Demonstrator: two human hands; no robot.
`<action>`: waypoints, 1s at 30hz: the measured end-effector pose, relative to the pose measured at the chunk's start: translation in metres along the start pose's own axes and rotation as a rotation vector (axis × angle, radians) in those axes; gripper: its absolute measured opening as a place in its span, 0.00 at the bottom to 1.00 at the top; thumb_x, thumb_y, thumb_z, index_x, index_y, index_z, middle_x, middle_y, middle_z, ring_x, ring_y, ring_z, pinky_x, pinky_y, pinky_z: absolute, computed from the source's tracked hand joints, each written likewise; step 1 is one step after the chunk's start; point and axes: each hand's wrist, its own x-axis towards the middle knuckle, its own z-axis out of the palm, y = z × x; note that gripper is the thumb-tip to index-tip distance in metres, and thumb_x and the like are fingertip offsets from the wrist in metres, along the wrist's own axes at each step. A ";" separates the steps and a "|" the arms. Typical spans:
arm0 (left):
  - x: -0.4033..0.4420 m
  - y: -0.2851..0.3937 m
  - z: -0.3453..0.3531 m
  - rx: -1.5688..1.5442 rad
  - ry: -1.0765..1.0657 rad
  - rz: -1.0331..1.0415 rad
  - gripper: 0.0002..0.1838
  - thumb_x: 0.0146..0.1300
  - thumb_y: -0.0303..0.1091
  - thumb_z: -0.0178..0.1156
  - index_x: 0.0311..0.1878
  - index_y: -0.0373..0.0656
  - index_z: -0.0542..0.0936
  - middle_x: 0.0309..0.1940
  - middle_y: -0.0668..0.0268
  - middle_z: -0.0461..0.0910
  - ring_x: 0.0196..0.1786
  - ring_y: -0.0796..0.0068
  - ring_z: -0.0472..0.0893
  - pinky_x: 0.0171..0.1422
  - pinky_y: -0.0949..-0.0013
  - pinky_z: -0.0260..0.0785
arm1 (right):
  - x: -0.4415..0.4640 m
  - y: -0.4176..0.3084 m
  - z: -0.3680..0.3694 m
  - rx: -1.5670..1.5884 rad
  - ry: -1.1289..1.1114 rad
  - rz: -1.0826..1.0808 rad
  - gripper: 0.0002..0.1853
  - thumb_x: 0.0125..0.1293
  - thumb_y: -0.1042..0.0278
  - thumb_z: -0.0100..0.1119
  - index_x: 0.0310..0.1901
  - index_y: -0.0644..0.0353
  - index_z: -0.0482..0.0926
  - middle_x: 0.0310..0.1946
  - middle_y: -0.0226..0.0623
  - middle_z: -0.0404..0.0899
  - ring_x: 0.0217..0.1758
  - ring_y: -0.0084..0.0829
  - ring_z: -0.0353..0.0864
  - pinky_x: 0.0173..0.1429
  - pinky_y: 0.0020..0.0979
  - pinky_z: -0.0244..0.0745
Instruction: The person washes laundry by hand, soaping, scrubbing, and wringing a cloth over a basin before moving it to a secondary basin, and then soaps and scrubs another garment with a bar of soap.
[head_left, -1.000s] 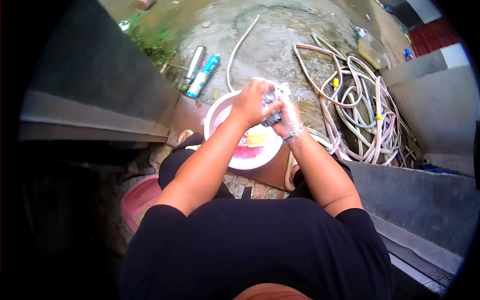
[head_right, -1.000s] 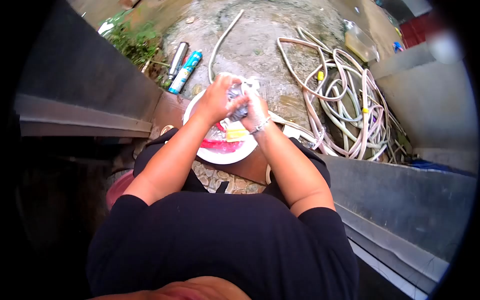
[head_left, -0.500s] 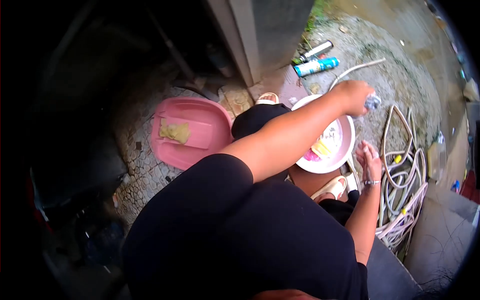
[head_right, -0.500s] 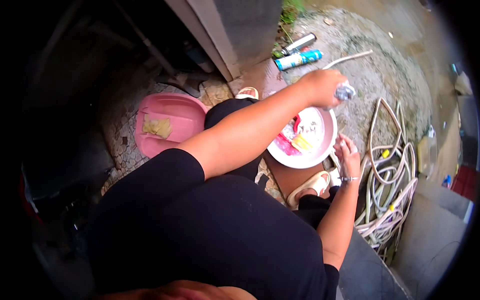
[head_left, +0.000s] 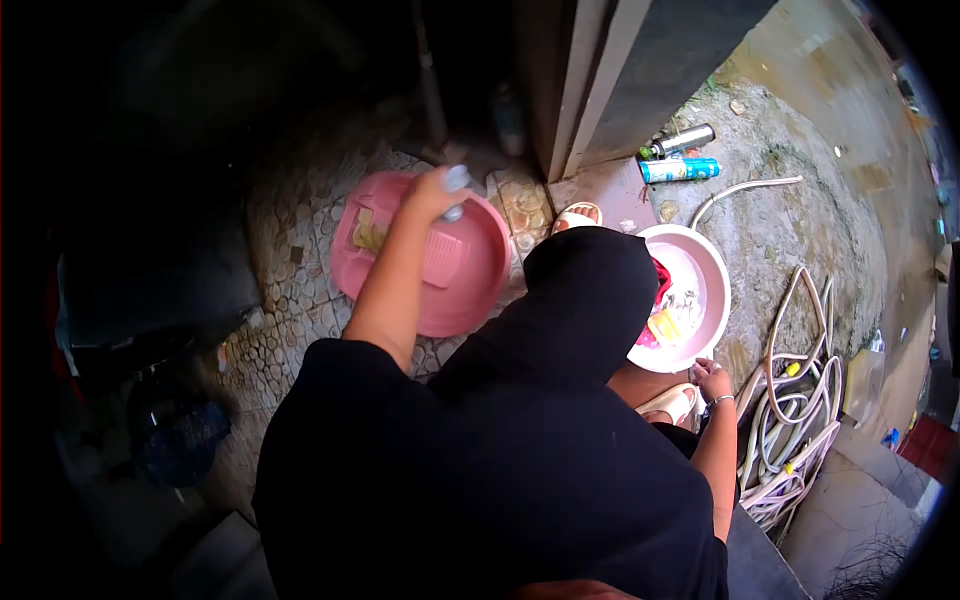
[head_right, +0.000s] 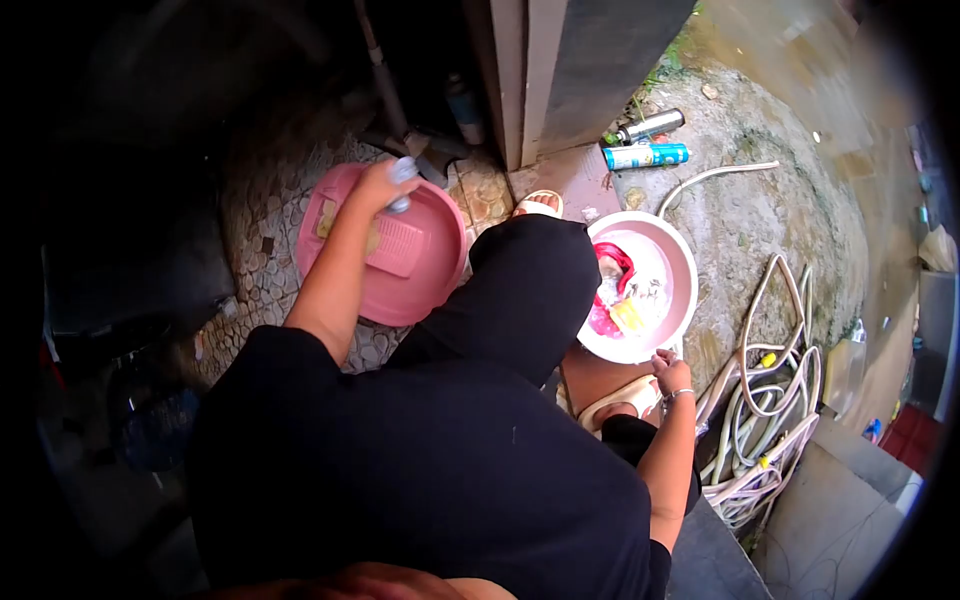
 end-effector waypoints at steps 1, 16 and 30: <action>-0.009 -0.039 -0.001 -0.083 -0.001 -0.073 0.31 0.42 0.48 0.70 0.46 0.38 0.76 0.42 0.52 0.79 0.45 0.57 0.79 0.50 0.61 0.70 | 0.008 0.015 0.001 -0.054 -0.005 -0.014 0.19 0.60 0.67 0.56 0.50 0.71 0.73 0.34 0.41 0.79 0.30 0.24 0.76 0.34 0.25 0.72; -0.069 -0.161 -0.069 0.216 0.035 -0.510 0.32 0.44 0.40 0.64 0.54 0.38 0.71 0.48 0.52 0.76 0.51 0.57 0.77 0.54 0.64 0.69 | -0.015 0.006 0.056 -0.031 -0.037 0.168 0.18 0.60 0.66 0.55 0.48 0.70 0.73 0.36 0.41 0.80 0.27 0.24 0.77 0.32 0.24 0.74; -0.051 -0.194 -0.037 0.196 0.212 -0.483 0.31 0.49 0.39 0.62 0.59 0.44 0.69 0.59 0.52 0.67 0.59 0.55 0.70 0.61 0.61 0.64 | -0.033 -0.030 0.047 -0.137 -0.040 0.149 0.19 0.61 0.62 0.55 0.49 0.68 0.73 0.35 0.39 0.79 0.31 0.24 0.77 0.37 0.24 0.74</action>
